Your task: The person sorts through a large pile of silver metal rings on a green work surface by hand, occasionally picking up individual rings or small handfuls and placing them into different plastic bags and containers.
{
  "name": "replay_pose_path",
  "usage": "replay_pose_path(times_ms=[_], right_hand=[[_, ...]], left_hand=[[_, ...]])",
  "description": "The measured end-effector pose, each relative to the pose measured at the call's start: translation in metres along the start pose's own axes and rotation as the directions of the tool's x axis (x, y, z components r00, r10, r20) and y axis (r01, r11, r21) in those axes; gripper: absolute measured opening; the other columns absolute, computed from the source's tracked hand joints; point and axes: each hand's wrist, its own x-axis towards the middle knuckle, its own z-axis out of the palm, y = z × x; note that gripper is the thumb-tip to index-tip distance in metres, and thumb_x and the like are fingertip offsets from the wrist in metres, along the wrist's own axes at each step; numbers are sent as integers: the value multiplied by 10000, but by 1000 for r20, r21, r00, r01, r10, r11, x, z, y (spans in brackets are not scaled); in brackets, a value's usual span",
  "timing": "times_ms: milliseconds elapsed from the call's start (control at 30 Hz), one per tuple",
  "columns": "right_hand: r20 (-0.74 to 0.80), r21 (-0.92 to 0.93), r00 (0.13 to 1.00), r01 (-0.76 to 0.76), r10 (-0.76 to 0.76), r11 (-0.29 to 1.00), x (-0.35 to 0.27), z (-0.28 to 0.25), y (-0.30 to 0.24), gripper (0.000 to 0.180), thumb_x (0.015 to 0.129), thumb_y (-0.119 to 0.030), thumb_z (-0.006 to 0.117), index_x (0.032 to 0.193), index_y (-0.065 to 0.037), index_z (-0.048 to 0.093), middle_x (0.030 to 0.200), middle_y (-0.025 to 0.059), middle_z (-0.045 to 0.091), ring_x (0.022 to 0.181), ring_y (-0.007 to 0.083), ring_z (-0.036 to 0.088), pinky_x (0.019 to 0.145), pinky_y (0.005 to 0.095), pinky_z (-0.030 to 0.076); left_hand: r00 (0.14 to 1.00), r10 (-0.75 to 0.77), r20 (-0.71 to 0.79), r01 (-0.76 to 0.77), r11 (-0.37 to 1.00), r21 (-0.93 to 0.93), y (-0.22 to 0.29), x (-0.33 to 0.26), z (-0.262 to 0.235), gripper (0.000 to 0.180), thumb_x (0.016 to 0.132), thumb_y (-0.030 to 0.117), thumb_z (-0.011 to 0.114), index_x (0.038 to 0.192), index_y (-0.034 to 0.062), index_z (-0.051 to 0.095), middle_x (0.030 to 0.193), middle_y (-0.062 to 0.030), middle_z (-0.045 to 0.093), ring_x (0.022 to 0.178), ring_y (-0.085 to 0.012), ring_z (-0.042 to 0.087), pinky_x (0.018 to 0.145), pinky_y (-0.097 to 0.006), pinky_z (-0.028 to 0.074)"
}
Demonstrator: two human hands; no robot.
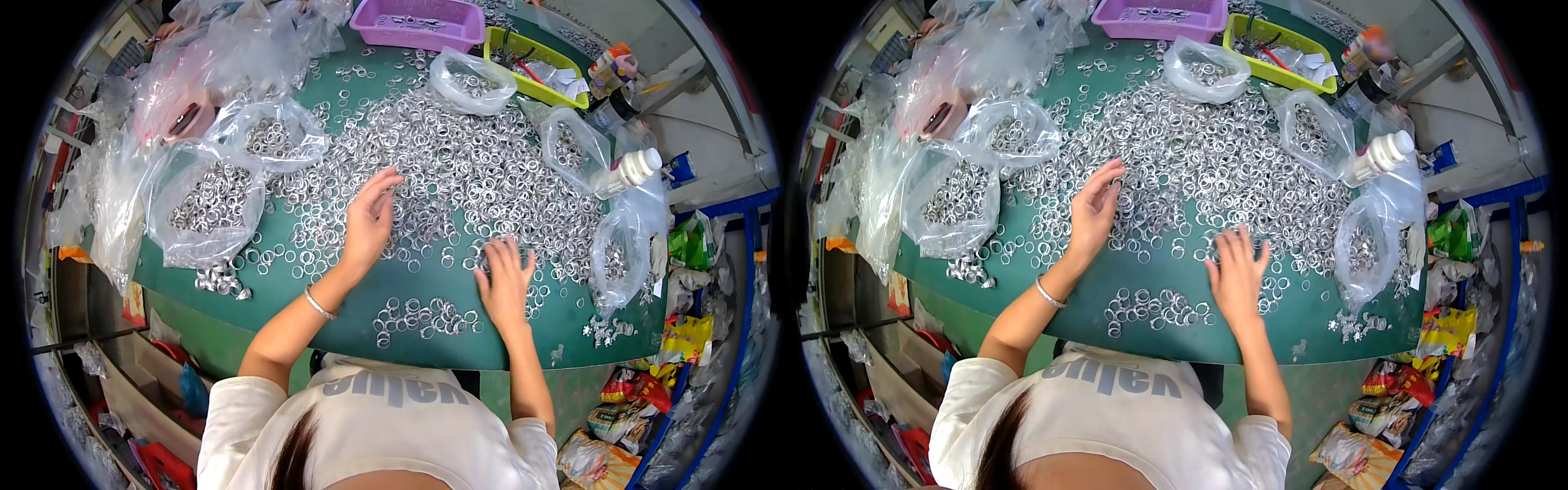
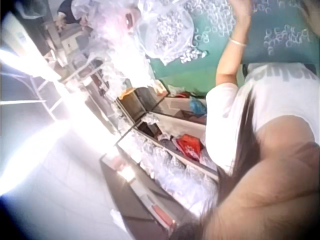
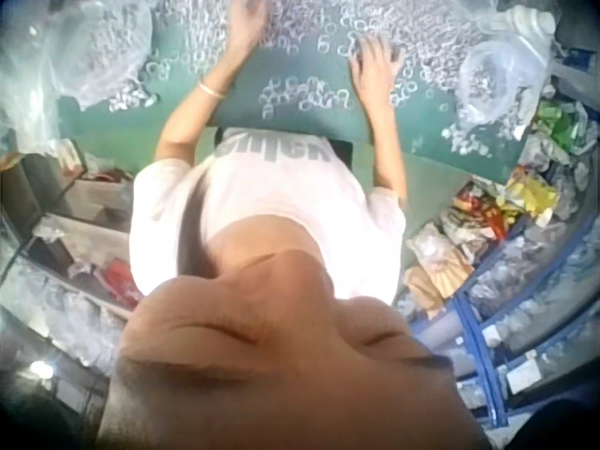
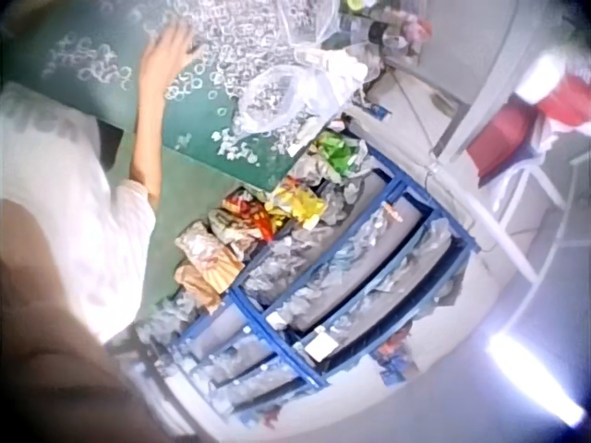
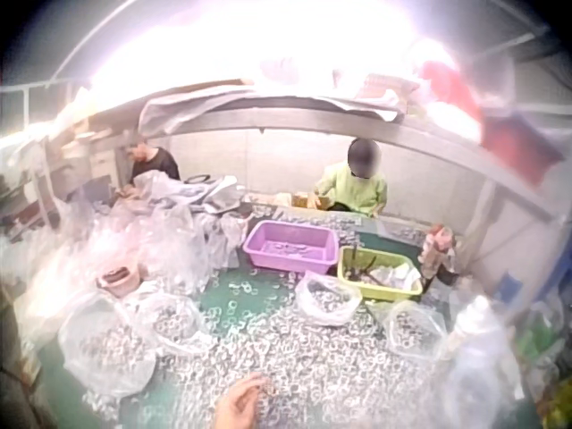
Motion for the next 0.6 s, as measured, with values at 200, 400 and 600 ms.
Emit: replay_pose_path(times_ms=[200,400,600], right_hand=[[-237,114,967,-64,89,991,32,-1,-6,368,815,-94,636,1167,-28,554,1237,134,525,1239,324,436,1025,519,286],[-29,2,987,159,-159,987,38,18,-16,283,804,-71,626,1081,-17,606,1228,125,548,1224,327,447,1036,517,304],[-122,116,992,-16,30,993,34,-4,1,141,795,-40,615,931,-17,639,1153,113,584,1187,313,469,1027,479,319]], left_hand=[[829,79,553,-410,759,507,-3,-19,26,338,850,54,604,1186,93,587,1379,-116,464,1296,-316,416,1055,-493,342],[764,65,642,-605,418,678,-11,-27,19,396,832,207,650,1217,171,566,1400,-52,439,1365,-308,299,1022,-708,206],[856,30,516,-482,408,775,-1,-37,-7,412,811,268,685,1208,234,577,1411,-61,419,1355,-371,284,970,-759,203]])
